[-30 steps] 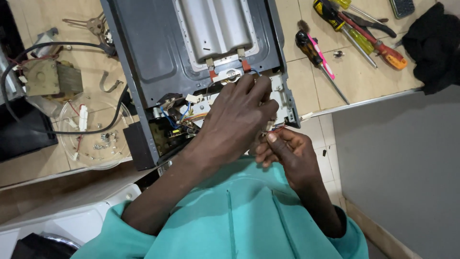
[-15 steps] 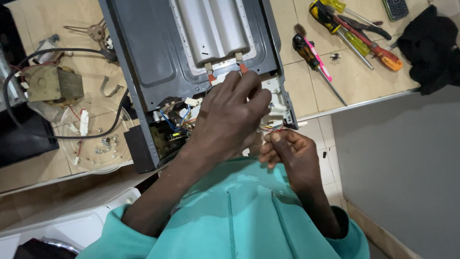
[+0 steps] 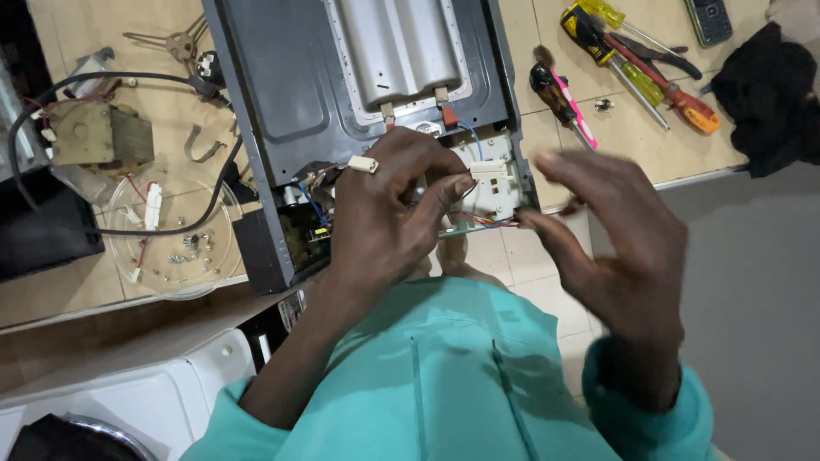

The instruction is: Repairing a microwave oven by inspecting and manipulating the internal wiring and connectors.

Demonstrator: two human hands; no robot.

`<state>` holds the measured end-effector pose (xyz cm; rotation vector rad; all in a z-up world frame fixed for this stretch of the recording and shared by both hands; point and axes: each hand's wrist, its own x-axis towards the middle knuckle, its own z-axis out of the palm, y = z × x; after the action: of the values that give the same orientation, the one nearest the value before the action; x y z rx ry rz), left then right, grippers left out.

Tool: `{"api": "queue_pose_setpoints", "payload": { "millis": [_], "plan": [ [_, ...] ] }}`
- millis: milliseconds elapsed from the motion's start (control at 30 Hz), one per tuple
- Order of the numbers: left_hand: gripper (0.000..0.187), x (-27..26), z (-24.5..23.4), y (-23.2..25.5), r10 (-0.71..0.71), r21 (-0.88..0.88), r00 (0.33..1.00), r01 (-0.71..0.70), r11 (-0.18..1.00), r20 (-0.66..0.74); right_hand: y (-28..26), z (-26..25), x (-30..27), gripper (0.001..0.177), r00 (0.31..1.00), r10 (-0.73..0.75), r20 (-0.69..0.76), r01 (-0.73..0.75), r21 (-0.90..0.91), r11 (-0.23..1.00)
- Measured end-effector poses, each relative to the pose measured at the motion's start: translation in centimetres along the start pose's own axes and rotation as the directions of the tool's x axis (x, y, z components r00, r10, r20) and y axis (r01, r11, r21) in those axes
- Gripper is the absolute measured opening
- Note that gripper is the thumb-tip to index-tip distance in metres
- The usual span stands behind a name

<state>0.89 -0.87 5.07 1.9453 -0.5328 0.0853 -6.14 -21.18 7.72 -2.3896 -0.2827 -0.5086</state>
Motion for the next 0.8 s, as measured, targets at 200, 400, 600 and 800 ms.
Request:
{"api": "queue_pose_setpoints", "payload": {
  "millis": [200, 400, 600, 800],
  "plan": [
    [0.019, -0.3, -0.4, -0.2, -0.026, -0.053, 1.0, 0.027, 0.998, 0.014, 2.4, 0.8, 3.3, 0.022, 0.922, -0.33, 0.201, 0.311, 0.122, 0.943],
    [0.015, -2.3, -1.7, -1.1, -0.12, 0.263, 0.991, 0.101, 0.959, 0.058, 2.1, 0.2, 2.8, 0.027, 0.929, -0.273, 0.249, 0.266, 0.063, 0.962],
    [0.023, -3.6, -2.3, -1.2, 0.012, 0.226, 0.994, -0.037, 0.973, 0.111, 2.5, 0.8, 1.3, 0.029, 0.955, -0.21, 0.209, 0.205, 0.046, 0.978],
    [0.018, -4.0, -1.7, -1.2, -0.011, 0.223, 0.995, -0.011, 0.975, 0.097, 1.4, 1.6, 1.3, 0.029, 0.984, 0.031, 0.176, -0.054, 0.13, 0.99]
  ]
}}
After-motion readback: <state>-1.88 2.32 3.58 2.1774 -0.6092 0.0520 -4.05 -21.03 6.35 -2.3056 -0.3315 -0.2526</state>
